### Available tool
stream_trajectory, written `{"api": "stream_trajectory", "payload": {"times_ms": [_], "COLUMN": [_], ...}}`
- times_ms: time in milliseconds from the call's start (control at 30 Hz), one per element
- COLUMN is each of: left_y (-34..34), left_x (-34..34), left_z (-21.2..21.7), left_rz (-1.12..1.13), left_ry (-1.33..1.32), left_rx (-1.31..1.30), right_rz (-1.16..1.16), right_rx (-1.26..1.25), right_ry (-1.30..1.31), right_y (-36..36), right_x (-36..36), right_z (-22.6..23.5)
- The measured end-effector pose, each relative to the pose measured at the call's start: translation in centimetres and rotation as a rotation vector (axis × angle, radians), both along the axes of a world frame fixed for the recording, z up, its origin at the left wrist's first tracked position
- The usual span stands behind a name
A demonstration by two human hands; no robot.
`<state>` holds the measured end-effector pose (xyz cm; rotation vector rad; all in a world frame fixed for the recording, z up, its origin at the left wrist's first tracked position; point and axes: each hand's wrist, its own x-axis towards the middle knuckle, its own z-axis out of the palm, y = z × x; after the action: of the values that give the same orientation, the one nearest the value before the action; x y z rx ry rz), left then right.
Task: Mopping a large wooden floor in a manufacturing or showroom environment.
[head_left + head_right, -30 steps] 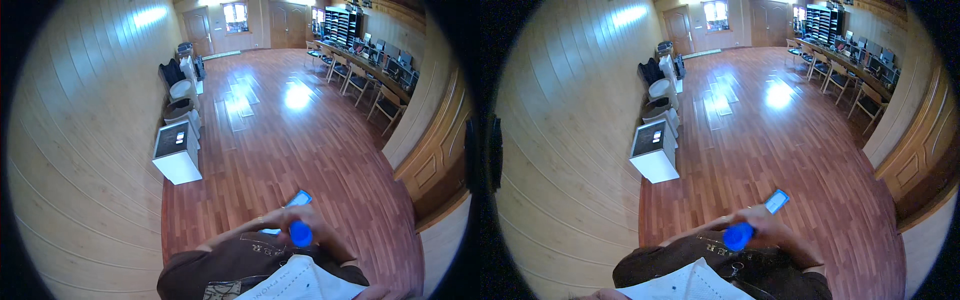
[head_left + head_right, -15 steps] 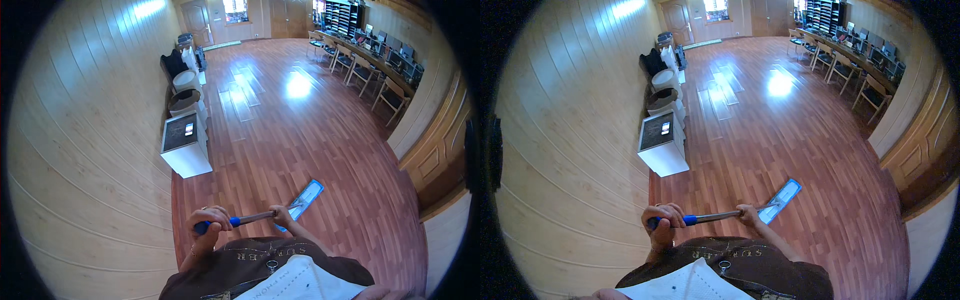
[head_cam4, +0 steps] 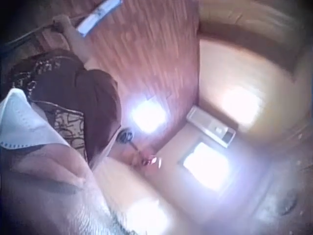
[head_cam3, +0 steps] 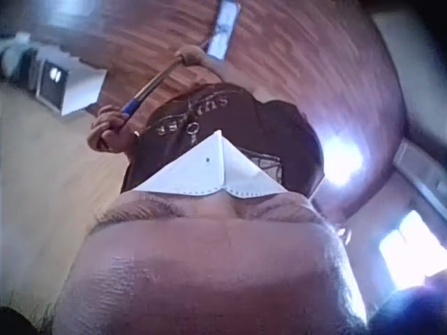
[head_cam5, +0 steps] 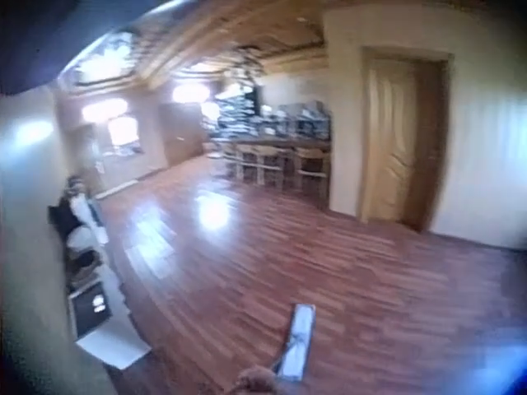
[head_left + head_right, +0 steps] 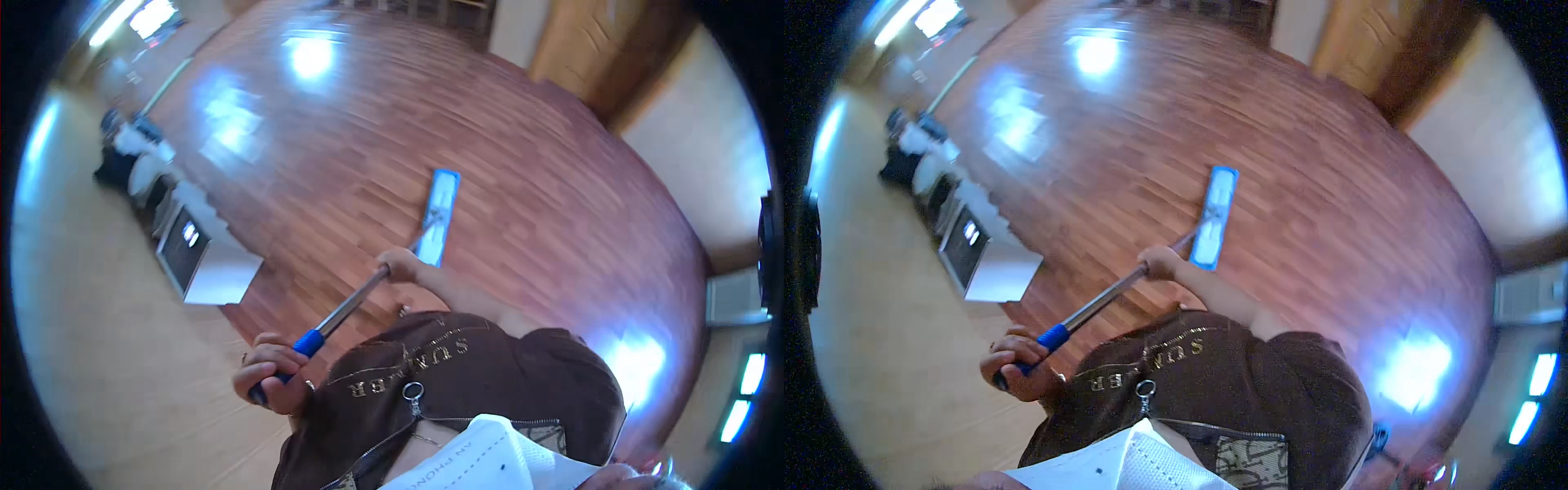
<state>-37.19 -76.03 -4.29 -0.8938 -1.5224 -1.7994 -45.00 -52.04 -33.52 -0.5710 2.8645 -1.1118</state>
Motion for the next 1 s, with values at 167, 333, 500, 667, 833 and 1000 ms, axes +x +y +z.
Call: {"api": "stream_trajectory", "payload": {"times_ms": [167,333,500,667,833,1000], "left_y": [5.6,12.7,22.1,27.8,32.5,36.7], "left_x": [-0.6,1.9,8.0,14.3,20.0,25.6], "left_z": [-0.1,-0.6,-1.0,-1.2,-1.2,-0.7], "left_rz": [-0.246,-0.641,-0.904,-1.195,-1.493,-1.883], "left_ry": [-0.016,0.052,-0.092,-0.135,-0.197,-0.207], "left_rx": [0.028,-0.064,-0.139,-0.244,-0.369,-0.45], "right_rz": [-0.303,-0.56,-0.867,-1.115,-1.383,-1.702], "right_rx": [0.002,-0.049,-0.045,0.025,-0.039,-0.068], "right_ry": [-0.186,-0.158,-0.085,-0.147,-0.108,-0.111], "right_y": [6.3,14.2,20.5,22.5,21.5,17.8], "right_x": [7.0,17.1,31.0,43.5,54.4,63.6], "right_z": [2.8,3.4,2.0,0.8,0.9,-0.7]}}
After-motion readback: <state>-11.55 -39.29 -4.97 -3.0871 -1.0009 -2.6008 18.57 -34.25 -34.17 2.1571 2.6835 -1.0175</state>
